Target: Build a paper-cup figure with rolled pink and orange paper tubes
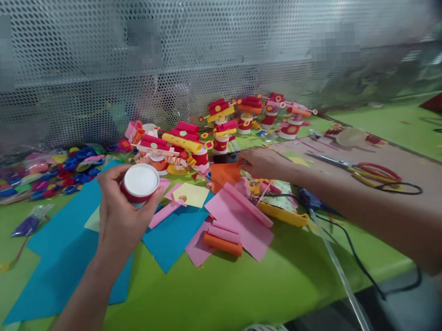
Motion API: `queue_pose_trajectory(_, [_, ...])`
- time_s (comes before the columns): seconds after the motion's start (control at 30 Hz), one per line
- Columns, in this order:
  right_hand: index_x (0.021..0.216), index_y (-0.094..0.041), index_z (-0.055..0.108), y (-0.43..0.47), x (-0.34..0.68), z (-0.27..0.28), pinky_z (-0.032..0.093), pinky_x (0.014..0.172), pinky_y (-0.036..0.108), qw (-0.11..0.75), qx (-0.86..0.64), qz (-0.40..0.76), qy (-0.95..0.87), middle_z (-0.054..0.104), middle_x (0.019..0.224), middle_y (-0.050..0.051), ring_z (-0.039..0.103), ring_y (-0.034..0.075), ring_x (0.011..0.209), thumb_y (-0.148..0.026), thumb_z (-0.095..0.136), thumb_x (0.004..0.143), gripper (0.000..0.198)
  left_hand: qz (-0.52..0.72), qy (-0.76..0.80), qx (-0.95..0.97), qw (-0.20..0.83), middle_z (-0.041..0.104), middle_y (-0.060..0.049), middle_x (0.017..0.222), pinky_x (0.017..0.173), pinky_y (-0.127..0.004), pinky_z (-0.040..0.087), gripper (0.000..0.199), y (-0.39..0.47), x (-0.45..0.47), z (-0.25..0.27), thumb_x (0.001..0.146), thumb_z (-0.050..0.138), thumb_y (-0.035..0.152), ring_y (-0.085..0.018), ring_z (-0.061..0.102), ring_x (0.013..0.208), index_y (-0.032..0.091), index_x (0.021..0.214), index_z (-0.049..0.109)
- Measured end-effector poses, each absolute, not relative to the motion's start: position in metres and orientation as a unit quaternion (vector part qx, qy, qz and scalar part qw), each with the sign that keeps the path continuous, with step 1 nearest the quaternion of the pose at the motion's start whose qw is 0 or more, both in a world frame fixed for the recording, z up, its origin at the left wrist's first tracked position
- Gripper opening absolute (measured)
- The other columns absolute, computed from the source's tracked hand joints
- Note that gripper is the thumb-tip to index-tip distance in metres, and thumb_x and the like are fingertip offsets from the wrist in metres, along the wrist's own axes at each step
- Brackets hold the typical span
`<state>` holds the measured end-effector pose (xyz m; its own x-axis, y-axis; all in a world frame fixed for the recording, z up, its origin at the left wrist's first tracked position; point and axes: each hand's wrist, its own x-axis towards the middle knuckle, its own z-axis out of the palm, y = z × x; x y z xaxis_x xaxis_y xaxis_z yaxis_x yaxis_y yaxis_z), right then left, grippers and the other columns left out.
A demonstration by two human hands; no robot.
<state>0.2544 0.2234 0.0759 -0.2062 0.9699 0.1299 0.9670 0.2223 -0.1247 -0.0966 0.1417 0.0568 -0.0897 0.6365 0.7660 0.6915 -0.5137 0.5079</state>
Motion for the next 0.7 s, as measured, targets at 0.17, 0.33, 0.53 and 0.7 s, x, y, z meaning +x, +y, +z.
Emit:
queue_pose_trajectory(0.17, [0.12,-0.018,0.065,0.228,0.253,0.085,0.058,0.088,0.042,-0.011,-0.6,0.044,-0.799,0.068,0.119,0.008,0.067,0.02,0.101,-0.04,0.063,0.097,0.032,-0.545,-0.497,-0.675,0.023,0.059,-0.013,0.123,0.09,-0.044,0.056,0.078,0.142,-0.096,0.055,0.065,0.088,0.033,-0.029,0.067,0.11,0.019,0.13,0.048])
queue_pose_trajectory(0.33, [0.121,-0.018,0.065,0.231,0.253,0.08,0.058,0.088,0.042,0.002,-0.597,0.055,-0.8,0.068,0.119,0.008,0.067,0.02,0.101,-0.04,0.062,0.098,0.032,-0.538,-0.508,-0.672,0.02,0.059,-0.018,0.125,0.089,-0.046,0.057,0.08,0.143,-0.096,0.052,0.063,0.089,0.035,-0.033,0.067,0.111,0.015,0.13,0.049])
queue_pose_trajectory(0.53, [0.121,-0.017,0.064,0.233,0.243,0.083,0.059,0.085,0.041,0.059,-0.599,0.08,-0.795,0.068,0.117,0.008,0.068,0.02,0.098,-0.04,0.062,0.098,0.033,-0.54,-0.514,-0.666,0.016,0.061,-0.017,0.122,0.085,-0.043,0.058,0.082,0.143,-0.097,0.052,0.062,0.09,0.036,-0.031,0.068,0.108,0.013,0.13,0.05])
queue_pose_trajectory(0.7, [0.111,-0.016,0.067,0.239,0.224,0.082,0.058,0.079,0.036,0.106,-0.585,0.105,-0.798,0.073,0.098,0.005,0.069,0.017,0.085,-0.038,0.06,0.099,0.026,-0.535,-0.51,-0.674,0.022,0.061,-0.018,0.122,0.084,-0.041,0.057,0.082,0.143,-0.096,0.054,0.062,0.09,0.036,-0.031,0.068,0.108,0.011,0.129,0.05])
